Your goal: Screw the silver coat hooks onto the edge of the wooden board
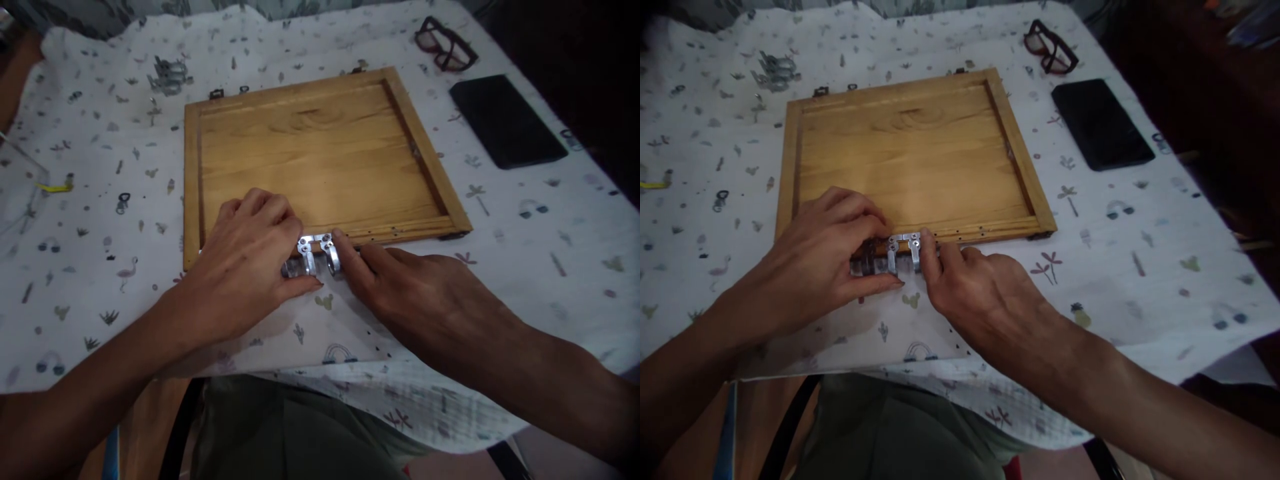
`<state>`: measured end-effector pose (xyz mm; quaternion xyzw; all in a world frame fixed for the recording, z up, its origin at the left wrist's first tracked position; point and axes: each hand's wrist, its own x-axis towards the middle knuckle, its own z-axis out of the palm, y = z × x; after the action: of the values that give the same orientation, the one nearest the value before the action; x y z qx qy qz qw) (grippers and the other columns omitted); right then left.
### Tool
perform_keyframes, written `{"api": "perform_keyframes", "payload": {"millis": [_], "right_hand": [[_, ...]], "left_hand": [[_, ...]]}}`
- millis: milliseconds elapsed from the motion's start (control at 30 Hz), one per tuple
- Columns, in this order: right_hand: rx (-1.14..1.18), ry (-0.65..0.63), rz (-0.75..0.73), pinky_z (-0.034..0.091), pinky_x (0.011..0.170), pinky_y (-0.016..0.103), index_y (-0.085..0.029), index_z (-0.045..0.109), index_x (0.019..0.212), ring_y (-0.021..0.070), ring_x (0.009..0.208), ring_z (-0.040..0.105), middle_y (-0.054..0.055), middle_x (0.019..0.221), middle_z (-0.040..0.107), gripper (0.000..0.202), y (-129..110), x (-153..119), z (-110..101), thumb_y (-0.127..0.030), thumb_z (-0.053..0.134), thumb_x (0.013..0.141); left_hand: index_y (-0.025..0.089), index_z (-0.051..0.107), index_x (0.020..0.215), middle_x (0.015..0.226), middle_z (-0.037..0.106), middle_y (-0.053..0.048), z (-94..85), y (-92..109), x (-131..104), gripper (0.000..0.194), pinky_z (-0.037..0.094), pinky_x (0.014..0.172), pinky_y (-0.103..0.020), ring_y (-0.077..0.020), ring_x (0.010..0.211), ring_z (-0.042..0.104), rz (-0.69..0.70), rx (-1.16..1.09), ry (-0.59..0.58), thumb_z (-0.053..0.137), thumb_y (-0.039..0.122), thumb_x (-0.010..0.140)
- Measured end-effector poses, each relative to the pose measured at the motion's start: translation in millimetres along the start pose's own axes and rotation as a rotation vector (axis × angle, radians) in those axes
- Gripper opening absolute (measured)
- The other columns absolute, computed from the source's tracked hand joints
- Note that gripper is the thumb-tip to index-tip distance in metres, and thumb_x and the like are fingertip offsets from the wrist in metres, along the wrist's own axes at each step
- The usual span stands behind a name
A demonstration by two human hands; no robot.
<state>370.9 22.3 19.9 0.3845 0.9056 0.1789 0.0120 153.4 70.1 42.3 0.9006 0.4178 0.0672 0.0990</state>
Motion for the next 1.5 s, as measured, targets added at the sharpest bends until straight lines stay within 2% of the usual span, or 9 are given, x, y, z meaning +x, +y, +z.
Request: {"api": "perform_keyframes", "payload": {"millis": [167,333,567,733,900,1167,1500], "right_hand": [[-0.007,-0.006,-0.005,0.03,0.049,0.028,0.002,0.042,0.137,0.0178,0.062,0.06,0.006,0.079,0.061,0.055,0.7,0.9,0.6,0.004,0.035,0.083],[0.005,0.037,-0.007,0.03,0.047,0.028,0.002,0.053,0.123,0.0171,0.056,0.059,0.006,0.075,0.061,0.05,0.8,4.7,-2.3,0.007,0.034,0.078],[0.024,0.051,0.007,0.028,0.048,0.028,0.002,0.057,0.118,0.0164,0.054,0.058,0.006,0.072,0.061,0.048,-1.2,6.8,-2.8,0.008,0.033,0.077],[0.025,0.043,-0.001,0.027,0.049,0.028,0.003,0.055,0.123,0.0168,0.055,0.058,0.008,0.076,0.064,0.052,-0.8,6.7,-3.3,0.009,0.032,0.076],[0.044,-0.009,0.025,0.029,0.049,0.027,0.0,0.055,0.121,0.0167,0.057,0.059,0.008,0.079,0.066,0.05,-1.8,5.4,-2.4,0.007,0.033,0.077],[0.007,0.079,-0.008,0.032,0.046,0.028,0.005,0.055,0.121,0.0183,0.057,0.062,0.007,0.074,0.063,0.047,-2.2,5.2,-1.2,0.007,0.035,0.078],[-0.002,0.048,-0.026,0.036,0.045,0.028,0.007,0.055,0.125,0.0179,0.057,0.062,0.008,0.074,0.062,0.05,-1.5,6.1,-3.6,0.007,0.035,0.078]], "left_hand": [[0.017,0.066,0.089,0.103,0.063,-0.008,0.0,-1.4,0.1,0.04,0.044,0.088,-0.046,-0.0316,0.106,0.054,-0.004,0.006,0.011,0.075,0.055,0.081],[0.015,0.066,0.097,0.109,0.064,-0.011,1.2,0.4,0.6,0.048,0.046,0.089,-0.046,-0.0319,0.109,0.055,0.022,-0.021,0.068,0.078,0.058,0.077],[0.013,0.069,0.101,0.11,0.065,-0.011,9.0,8.7,5.7,0.035,0.046,0.09,-0.048,-0.0311,0.107,0.056,0.06,-0.015,0.107,0.076,0.043,0.083],[0.013,0.071,0.101,0.106,0.065,-0.01,10.4,11.2,7.4,0.036,0.046,0.091,-0.05,-0.0324,0.108,0.056,0.037,-0.034,0.074,0.076,0.043,0.082],[0.014,0.071,0.1,0.105,0.065,-0.01,11.1,12.4,8.4,0.029,0.044,0.094,-0.05,-0.0316,0.109,0.055,0.027,-0.062,0.058,0.069,0.04,0.088],[0.013,0.07,0.099,0.103,0.064,-0.008,11.8,14.8,9.7,0.025,0.044,0.095,-0.046,-0.0289,0.105,0.054,-0.007,-0.089,0.059,0.066,0.036,0.09],[0.013,0.069,0.095,0.101,0.065,-0.009,13.3,15.1,9.8,0.025,0.046,0.091,-0.045,-0.0292,0.104,0.055,-0.062,-0.125,0.051,0.066,0.037,0.088]]}}
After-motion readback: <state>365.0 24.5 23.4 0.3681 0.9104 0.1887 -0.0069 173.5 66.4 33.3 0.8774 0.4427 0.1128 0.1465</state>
